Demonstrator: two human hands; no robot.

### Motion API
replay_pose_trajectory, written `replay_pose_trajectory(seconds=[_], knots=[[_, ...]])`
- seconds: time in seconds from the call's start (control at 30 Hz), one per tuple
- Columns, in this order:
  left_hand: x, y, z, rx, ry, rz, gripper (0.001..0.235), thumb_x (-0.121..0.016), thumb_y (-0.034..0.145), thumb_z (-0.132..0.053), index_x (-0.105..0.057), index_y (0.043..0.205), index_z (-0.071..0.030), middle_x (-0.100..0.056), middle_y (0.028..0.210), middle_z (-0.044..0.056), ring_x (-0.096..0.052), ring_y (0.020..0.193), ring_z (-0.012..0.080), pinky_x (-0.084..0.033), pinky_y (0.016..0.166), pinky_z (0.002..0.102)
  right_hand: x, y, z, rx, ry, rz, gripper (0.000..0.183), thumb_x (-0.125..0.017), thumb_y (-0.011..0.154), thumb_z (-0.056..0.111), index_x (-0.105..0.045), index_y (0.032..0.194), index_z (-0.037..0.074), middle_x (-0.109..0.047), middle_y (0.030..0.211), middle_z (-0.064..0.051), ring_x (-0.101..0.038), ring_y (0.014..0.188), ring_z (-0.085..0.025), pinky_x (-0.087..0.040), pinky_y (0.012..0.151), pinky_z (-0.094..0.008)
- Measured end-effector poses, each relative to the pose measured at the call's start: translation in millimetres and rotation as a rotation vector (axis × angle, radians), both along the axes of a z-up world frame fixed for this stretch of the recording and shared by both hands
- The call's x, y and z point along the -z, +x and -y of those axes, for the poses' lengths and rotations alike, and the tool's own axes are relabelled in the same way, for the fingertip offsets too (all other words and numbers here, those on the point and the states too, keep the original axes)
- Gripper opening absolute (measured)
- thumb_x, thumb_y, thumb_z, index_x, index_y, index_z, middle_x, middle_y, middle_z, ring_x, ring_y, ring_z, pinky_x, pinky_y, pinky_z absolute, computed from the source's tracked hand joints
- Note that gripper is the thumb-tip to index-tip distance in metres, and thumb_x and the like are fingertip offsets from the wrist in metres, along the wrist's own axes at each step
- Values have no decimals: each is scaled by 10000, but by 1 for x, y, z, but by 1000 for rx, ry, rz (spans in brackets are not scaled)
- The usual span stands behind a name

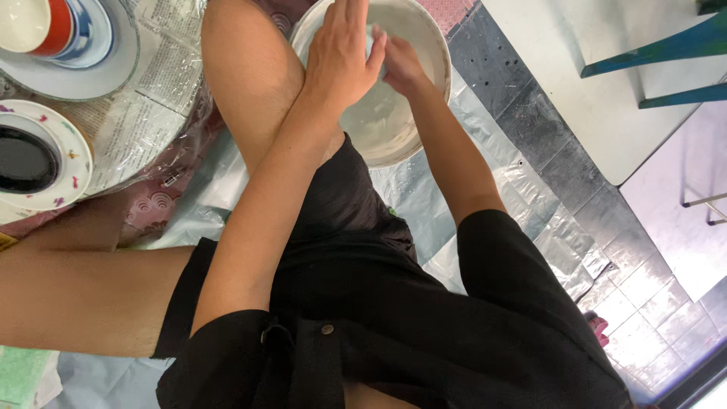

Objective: The person sits on the floor and washes various ceramic bowls and cups by hand in a white basin filled with water. They rinse each item individually and place them on a nearby table covered with newspaper.

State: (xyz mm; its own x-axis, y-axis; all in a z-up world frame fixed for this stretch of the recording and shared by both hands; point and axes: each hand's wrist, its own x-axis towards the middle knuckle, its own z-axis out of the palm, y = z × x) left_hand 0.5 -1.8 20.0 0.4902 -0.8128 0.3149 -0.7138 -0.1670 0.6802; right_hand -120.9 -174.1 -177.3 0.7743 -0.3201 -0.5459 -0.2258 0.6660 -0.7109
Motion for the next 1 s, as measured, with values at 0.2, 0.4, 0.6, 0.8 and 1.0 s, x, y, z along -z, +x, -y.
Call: replay_pose_trajectory(seconds=[0.2, 0.4, 0.6, 0.8, 1.0], knots=[[3, -1, 1, 5, -17, -10, 654, -729, 958, -149, -372, 1481, 18, -576, 1310, 210, -603, 1114, 371, -539, 858, 468, 72, -1, -20, -360, -100, 211, 471, -653, 1089, 331, -558, 1451, 46, -636, 1395, -122, -612, 1274, -227, -545, 1050, -426], [6, -3, 4, 2, -17, 11, 633, -734, 931, -123, -392, 1445, 16, -582, 1272, 190, -607, 1099, 365, -551, 866, 461, 101, -13, -55, -342, -642, 71, 623, -792, 949, 220, -479, 1470, 83, -550, 1445, -115, -531, 1308, -201, -509, 1025, -415], [6, -3, 5, -14, -43, 1, 580, -727, 952, -110, -414, 1427, 2, -597, 1239, 175, -613, 1097, 352, -552, 878, 458, 109, -14, -63, -271, -606, -148, 556, -769, 943, 276, -551, 1415, 78, -630, 1368, -86, -584, 1249, -174, -532, 986, -359], [5, -3, 3, -18, -48, -40, 580, -723, 946, -97, -426, 1436, -4, -605, 1227, 193, -607, 1083, 368, -544, 853, 467, 98, -13, -55, -38, -575, -24, 536, -768, 952, 275, -529, 1379, 55, -623, 1311, -92, -589, 1198, -181, -532, 962, -371], [2, 0, 3, 5, -26, -28, 589, -730, 953, -118, -412, 1438, -11, -602, 1176, 187, -620, 1066, 372, -545, 848, 472, 88, -11, -51, -77, -455, -130, 524, -722, 950, 334, -538, 1367, 76, -634, 1296, -78, -603, 1178, -176, -534, 951, -366]])
